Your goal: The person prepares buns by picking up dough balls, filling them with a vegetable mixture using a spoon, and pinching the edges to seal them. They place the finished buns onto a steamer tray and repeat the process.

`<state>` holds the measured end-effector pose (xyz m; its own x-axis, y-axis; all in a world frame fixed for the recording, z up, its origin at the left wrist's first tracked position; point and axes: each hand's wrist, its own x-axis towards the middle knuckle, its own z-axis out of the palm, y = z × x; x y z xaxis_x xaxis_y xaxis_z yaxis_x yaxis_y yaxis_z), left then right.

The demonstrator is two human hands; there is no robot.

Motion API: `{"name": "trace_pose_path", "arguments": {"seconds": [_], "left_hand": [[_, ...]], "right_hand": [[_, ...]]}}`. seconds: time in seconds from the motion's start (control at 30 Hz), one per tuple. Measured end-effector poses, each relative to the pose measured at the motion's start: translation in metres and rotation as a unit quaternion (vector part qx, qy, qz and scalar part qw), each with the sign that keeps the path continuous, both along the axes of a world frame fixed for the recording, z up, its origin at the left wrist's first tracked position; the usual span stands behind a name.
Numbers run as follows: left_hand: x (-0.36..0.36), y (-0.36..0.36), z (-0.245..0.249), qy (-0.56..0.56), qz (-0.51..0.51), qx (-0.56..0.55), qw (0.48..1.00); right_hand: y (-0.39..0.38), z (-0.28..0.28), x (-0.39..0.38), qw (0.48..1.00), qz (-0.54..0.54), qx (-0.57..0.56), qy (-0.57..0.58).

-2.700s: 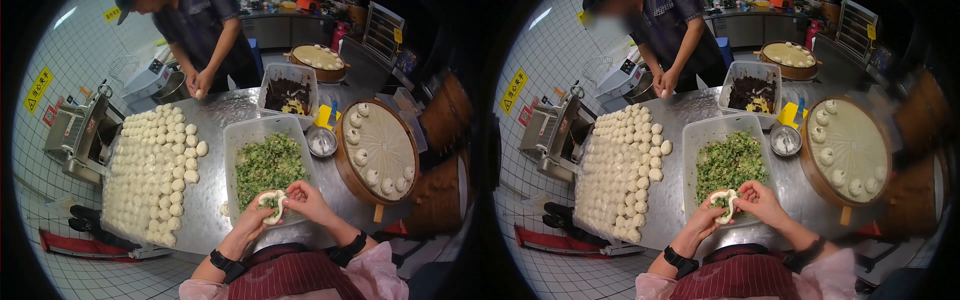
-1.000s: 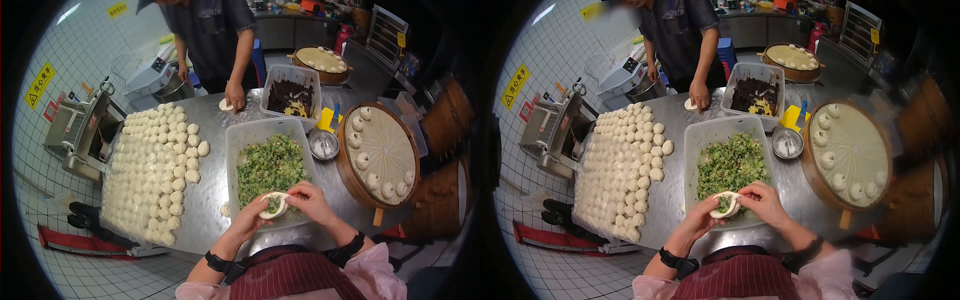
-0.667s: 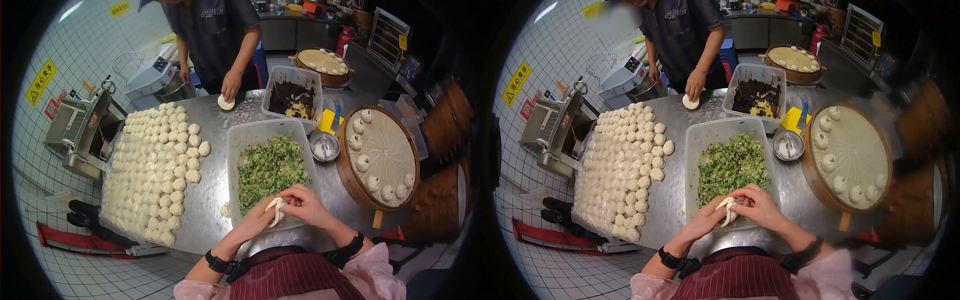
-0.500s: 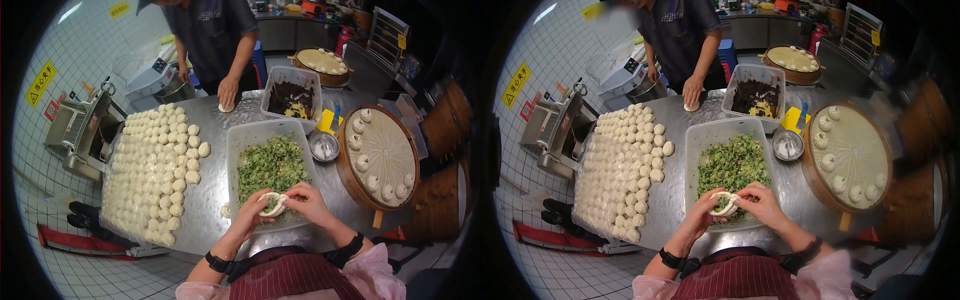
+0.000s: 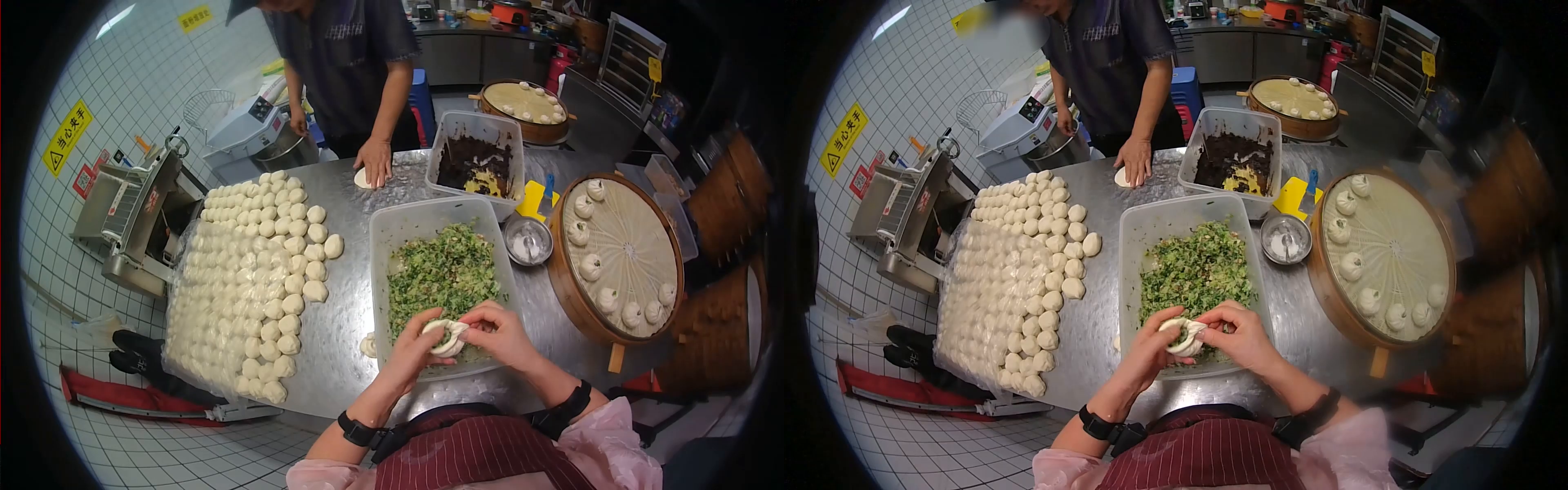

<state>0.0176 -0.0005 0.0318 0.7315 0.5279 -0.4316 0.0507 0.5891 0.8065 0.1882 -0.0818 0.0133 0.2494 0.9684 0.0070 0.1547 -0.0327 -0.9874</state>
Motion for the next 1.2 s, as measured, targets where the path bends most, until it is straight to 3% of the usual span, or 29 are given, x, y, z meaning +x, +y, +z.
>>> {"name": "trace_pose_path", "arguments": {"seconds": [0.1, 0.17, 0.2, 0.27, 0.37, 0.4, 0.47, 0.5, 0.57, 0.7, 0.8, 0.87, 0.93, 1.0, 1.2], "left_hand": [[0.0, 0.004, -0.006, -0.046, 0.039, -0.015, 0.998], [0.001, 0.003, -0.007, 0.031, -0.013, 0.107, 0.994], [0.0, 0.003, -0.011, 0.031, -0.012, 0.107, 0.994], [-0.003, 0.004, -0.023, 0.004, -0.089, 0.266, 0.96], [-0.004, 0.011, -0.034, 0.03, -0.136, 0.296, 0.945], [-0.002, 0.011, -0.03, 0.03, -0.136, 0.296, 0.945], [0.001, 0.008, -0.017, -0.016, -0.014, 0.006, 1.0], [0.001, 0.006, -0.013, -0.015, -0.015, 0.006, 1.0], [0.002, 0.003, -0.008, 0.023, -0.032, 0.147, 0.988], [0.004, 0.001, -0.026, 0.035, -0.047, 0.276, 0.959], [0.002, 0.005, -0.027, 0.038, -0.106, 0.229, 0.967], [0.0, 0.012, -0.032, 0.039, -0.125, 0.256, 0.958], [0.002, 0.014, -0.025, 0.039, -0.145, 0.284, 0.947], [0.004, 0.009, -0.013, -0.016, -0.019, 0.049, 0.998], [0.005, 0.002, -0.014, -0.001, -0.028, 0.145, 0.989]], "right_hand": [[-0.001, 0.0, -0.001, 1.0, -0.017, 0.019, -0.011], [-0.001, 0.003, -0.003, 0.998, -0.014, 0.054, -0.035], [-0.001, 0.005, -0.004, 0.994, -0.003, 0.084, -0.064], [-0.001, 0.011, -0.006, 0.989, 0.007, 0.113, -0.092], [0.002, 0.016, -0.006, 0.997, -0.023, 0.045, -0.062], [0.003, 0.009, -0.004, 0.997, -0.004, 0.041, -0.059], [0.004, 0.001, -0.002, 0.998, 0.013, 0.038, -0.057], [0.004, 0.0, -0.002, 0.998, -0.003, 0.038, -0.052], [0.004, 0.0, -0.003, 0.998, -0.021, 0.037, -0.047], [0.001, 0.001, -0.005, 0.991, -0.024, 0.07, -0.115], [-0.001, 0.008, -0.006, 0.978, -0.007, 0.093, -0.186], [0.001, 0.015, -0.008, 0.973, -0.005, 0.087, -0.213], [0.005, 0.019, -0.007, 0.996, -0.005, 0.03, -0.082], [0.004, 0.018, -0.005, 0.995, 0.007, 0.04, -0.096], [0.005, 0.011, -0.006, 0.994, -0.023, 0.057, -0.091]]}}
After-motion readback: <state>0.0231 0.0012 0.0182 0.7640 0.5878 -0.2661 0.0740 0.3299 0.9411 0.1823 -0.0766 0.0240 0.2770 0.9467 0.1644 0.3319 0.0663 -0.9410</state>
